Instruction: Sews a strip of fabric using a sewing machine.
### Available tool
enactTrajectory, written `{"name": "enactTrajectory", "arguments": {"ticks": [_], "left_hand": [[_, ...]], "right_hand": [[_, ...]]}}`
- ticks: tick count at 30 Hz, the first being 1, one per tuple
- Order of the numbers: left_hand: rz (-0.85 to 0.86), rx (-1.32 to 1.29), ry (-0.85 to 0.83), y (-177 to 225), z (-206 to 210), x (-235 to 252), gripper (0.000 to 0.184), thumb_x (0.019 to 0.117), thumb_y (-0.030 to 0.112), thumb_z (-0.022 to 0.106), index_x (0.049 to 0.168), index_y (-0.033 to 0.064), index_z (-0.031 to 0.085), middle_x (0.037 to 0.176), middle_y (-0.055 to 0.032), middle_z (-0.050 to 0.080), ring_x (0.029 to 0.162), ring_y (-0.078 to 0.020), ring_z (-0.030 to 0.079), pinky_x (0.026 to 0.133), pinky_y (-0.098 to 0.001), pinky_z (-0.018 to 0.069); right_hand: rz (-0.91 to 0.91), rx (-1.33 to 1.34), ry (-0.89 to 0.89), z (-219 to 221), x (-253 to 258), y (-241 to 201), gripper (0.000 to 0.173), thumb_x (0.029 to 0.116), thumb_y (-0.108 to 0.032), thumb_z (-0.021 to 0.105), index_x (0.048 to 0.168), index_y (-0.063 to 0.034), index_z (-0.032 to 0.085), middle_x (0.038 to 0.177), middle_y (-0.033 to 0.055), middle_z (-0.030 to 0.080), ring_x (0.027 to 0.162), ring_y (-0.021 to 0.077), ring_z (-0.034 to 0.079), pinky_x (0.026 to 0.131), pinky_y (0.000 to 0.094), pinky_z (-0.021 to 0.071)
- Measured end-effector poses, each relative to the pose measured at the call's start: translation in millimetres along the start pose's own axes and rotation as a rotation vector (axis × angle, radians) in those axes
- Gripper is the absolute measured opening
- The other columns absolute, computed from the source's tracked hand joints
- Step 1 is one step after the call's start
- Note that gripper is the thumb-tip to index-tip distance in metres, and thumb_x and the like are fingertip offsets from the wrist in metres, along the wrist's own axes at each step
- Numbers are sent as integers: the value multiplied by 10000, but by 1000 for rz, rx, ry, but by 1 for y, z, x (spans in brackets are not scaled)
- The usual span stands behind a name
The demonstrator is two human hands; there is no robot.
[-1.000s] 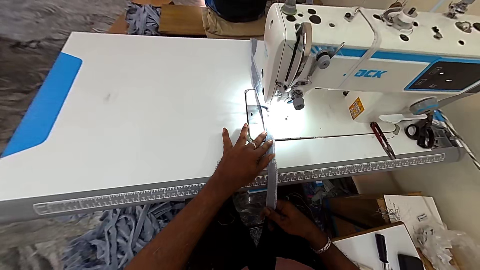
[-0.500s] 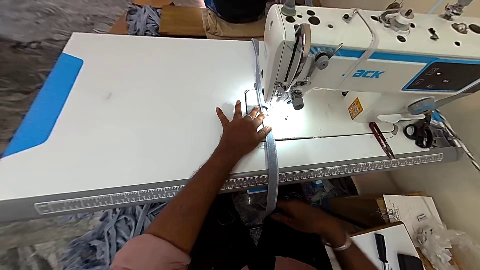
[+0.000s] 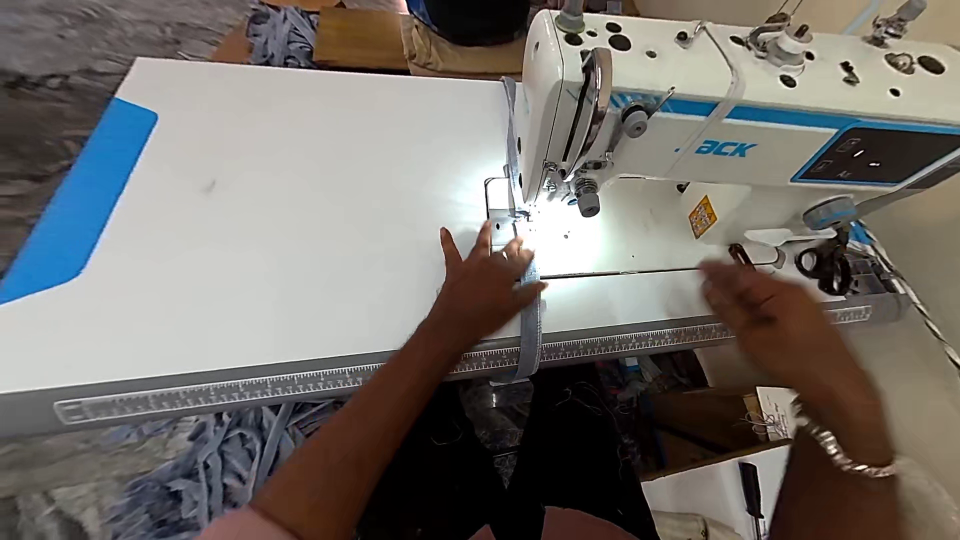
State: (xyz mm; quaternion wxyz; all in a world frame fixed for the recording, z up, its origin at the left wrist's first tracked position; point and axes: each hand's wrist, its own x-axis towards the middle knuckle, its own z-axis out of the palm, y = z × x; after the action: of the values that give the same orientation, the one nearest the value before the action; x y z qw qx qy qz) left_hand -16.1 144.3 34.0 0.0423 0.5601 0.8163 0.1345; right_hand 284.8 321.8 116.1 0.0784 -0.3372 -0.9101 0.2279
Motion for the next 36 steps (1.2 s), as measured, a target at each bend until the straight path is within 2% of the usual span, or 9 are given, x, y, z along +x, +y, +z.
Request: {"name": "enactTrajectory", "arguments": {"ticks": [1, 2, 4, 6, 9, 14, 17, 29, 36], "left_hand": [[34, 9, -24, 4, 2, -11, 650, 1022, 669, 345, 1495, 274, 553, 1589, 19, 482, 1546, -397, 269, 1106, -862, 52], [51, 18, -50, 7, 4, -21, 666, 1024, 682, 313, 1522, 291, 520, 1609, 39, 453, 1554, -386, 253, 1111, -854, 44], [59, 34, -70, 9, 7, -30, 701, 1020, 704, 267, 1557, 302, 472, 1639, 50, 406, 1563, -389, 225, 1118, -843, 33], [51, 30, -64, 9, 8, -33, 702, 1018, 703, 273, 1551, 297, 483, 1637, 52, 408, 1563, -393, 222, 1129, -832, 37], [62, 28, -23, 8, 10, -33, 653, 1029, 670, 285, 1521, 313, 524, 1622, 58, 432, 1563, -393, 223, 1145, -814, 60], [85, 25, -17, 7, 12, -42, 658, 1019, 695, 277, 1508, 339, 538, 1621, 71, 431, 1569, -391, 204, 1163, -793, 61], [88, 36, -19, 8, 12, -44, 662, 1016, 700, 276, 1510, 341, 534, 1624, 67, 428, 1568, -390, 207, 1162, -794, 66], [81, 33, -9, 9, 12, -44, 674, 998, 725, 292, 1501, 352, 542, 1622, 67, 430, 1567, -392, 206, 1162, -793, 77], [87, 43, -25, 9, 10, -45, 680, 994, 737, 292, 1512, 363, 527, 1629, 65, 420, 1572, -396, 184, 1168, -790, 62]], "right_hand": [[-58, 136, -144, 27, -12, -5, 305, 1049, -297, 562, 1277, -134, 683, 1127, 60, 726, 945, 203, 709, 803, 471, 605], [-92, 262, -335, 60, -21, -10, 285, 1037, -324, 583, 1228, -156, 712, 1037, 11, 735, 861, 135, 701, 750, 398, 608], [-83, 446, -640, 125, -26, -24, 402, 989, -357, 671, 1328, -141, 667, 1179, 12, 727, 1022, 110, 706, 909, 372, 597], [-63, 639, -673, 179, -26, -40, 463, 968, -312, 713, 1357, -78, 621, 1239, 83, 695, 1083, 142, 694, 958, 366, 581], [-168, 815, -558, 218, -23, -55, 266, 1023, -228, 630, 1209, -50, 691, 1069, 55, 720, 929, 89, 680, 851, 301, 574], [-205, 913, -654, 223, -37, -51, 272, 1072, -236, 530, 1101, -38, 713, 1012, 9, 716, 876, 28, 638, 819, 232, 532], [-172, 888, -722, 228, -51, -44, 326, 1081, -290, 510, 1126, -33, 707, 1014, 14, 705, 877, 23, 625, 827, 235, 521], [-143, 825, -718, 231, -55, -44, 346, 1068, -349, 538, 1163, -62, 708, 977, 21, 697, 830, 26, 615, 788, 227, 516], [-172, 854, -736, 227, -58, -47, 343, 1065, -328, 550, 1143, -30, 702, 1041, 43, 722, 935, 57, 669, 873, 264, 550]]}}
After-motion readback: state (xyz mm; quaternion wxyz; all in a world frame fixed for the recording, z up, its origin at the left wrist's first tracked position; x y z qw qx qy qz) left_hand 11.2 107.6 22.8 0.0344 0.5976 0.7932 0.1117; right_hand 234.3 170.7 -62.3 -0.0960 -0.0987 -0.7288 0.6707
